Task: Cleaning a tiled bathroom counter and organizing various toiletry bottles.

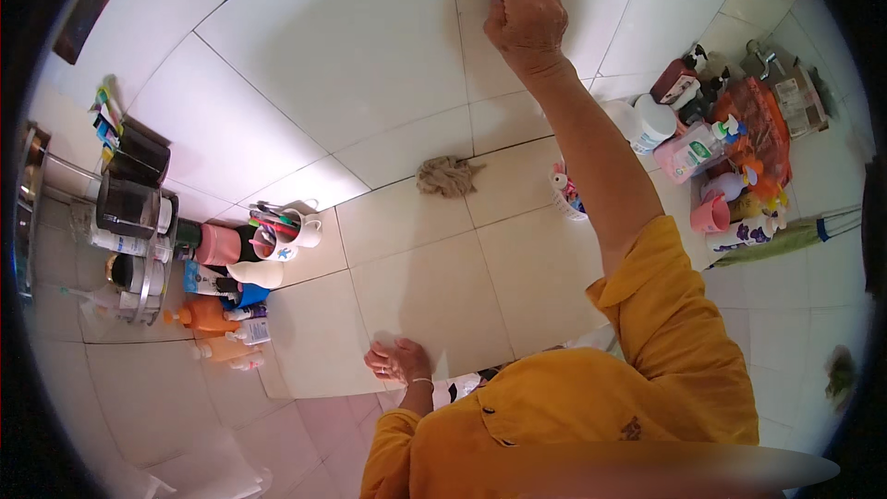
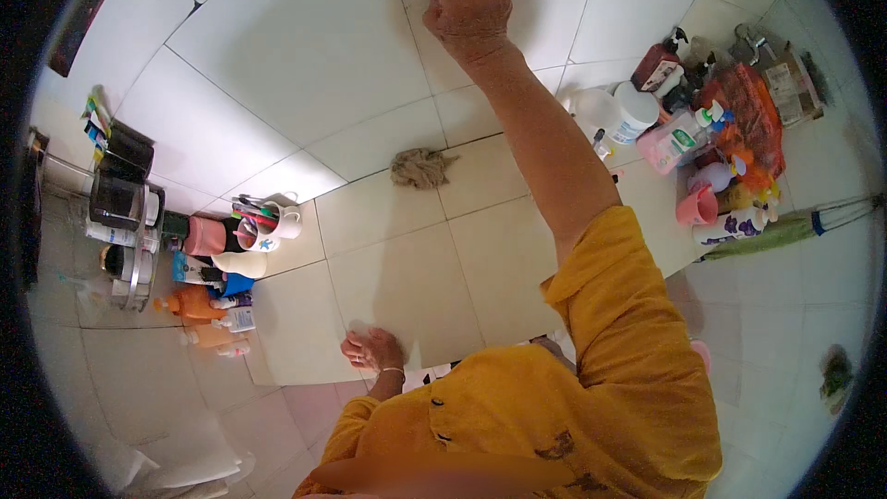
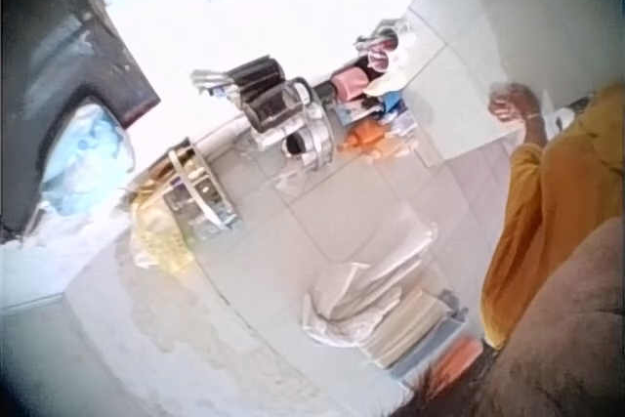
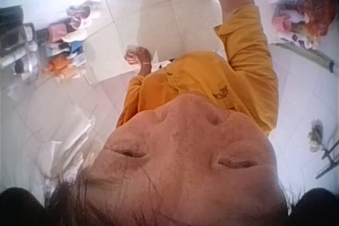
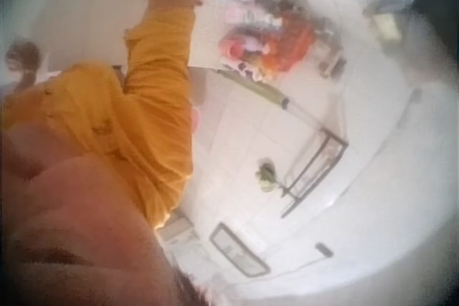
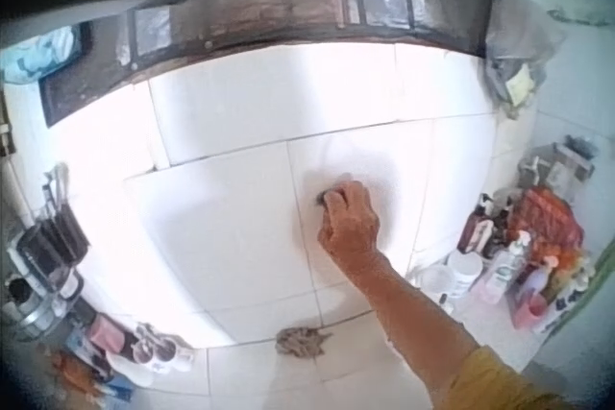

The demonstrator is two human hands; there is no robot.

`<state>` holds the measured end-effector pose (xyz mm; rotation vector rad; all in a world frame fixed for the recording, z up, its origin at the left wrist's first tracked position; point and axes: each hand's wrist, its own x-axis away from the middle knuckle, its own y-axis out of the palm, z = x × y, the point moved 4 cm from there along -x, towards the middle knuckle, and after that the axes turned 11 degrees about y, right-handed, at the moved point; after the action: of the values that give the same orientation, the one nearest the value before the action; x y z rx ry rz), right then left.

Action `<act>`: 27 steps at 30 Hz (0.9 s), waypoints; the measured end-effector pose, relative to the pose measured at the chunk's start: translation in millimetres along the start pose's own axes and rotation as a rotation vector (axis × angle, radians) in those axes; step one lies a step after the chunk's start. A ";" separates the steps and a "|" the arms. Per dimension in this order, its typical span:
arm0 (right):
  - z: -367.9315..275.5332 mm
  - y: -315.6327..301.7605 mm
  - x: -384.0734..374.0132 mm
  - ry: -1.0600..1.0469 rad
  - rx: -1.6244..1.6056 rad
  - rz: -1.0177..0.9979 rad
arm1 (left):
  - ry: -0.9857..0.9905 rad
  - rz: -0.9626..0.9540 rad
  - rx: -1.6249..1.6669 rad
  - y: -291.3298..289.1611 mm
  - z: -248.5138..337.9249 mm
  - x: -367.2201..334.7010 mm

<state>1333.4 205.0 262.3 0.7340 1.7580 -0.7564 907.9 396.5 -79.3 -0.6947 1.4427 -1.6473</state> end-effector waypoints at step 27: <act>11.8 -2.6 -14.6 0.001 -0.063 0.016 | -0.032 -0.031 0.052 -2.0 1.2 1.8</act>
<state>1342.1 192.4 273.5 0.7052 1.7668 -0.6872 907.6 394.3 -77.3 -0.7142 1.3678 -1.6836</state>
